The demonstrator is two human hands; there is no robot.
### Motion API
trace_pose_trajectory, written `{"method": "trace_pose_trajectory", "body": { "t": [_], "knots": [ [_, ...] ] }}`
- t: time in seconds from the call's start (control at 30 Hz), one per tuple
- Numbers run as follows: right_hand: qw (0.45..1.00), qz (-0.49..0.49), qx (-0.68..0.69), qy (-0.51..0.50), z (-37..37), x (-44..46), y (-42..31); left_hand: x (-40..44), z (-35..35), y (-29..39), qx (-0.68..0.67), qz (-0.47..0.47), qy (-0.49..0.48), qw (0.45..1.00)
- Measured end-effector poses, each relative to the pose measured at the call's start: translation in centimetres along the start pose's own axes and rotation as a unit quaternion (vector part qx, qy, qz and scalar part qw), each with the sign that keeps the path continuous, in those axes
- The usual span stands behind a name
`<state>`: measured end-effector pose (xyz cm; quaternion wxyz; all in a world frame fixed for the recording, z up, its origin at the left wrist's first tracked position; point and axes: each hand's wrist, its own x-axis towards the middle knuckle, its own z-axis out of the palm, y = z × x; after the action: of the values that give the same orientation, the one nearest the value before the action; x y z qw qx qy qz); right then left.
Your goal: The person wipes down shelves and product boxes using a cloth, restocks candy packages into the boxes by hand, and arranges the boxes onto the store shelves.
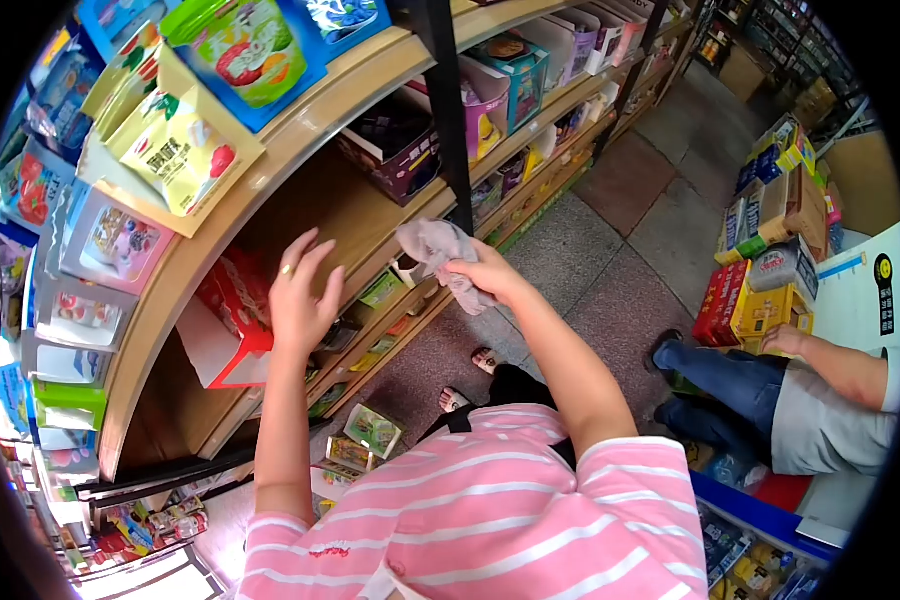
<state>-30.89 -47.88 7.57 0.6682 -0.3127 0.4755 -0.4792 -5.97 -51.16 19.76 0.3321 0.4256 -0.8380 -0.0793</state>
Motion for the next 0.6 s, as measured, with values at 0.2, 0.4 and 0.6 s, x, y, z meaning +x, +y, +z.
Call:
{"method": "trace_pose_trajectory", "body": {
  "t": [0.2,0.4,0.6],
  "knots": [
    [1.000,-0.015,-0.003,-0.013,-6.8,-2.9,-1.9,7.7,6.9,-0.6,0.179,0.054,-0.057,0.981],
    [0.985,0.062,-0.149,0.066,-12.5,-2.0,-3.9,12.2,12.1,-1.7,0.313,0.046,-0.080,0.945],
    [0.958,-0.068,-0.275,0.049,-13.8,0.3,-5.2,12.9,10.4,-2.7,0.273,-0.014,-0.083,0.958]
  ]
}}
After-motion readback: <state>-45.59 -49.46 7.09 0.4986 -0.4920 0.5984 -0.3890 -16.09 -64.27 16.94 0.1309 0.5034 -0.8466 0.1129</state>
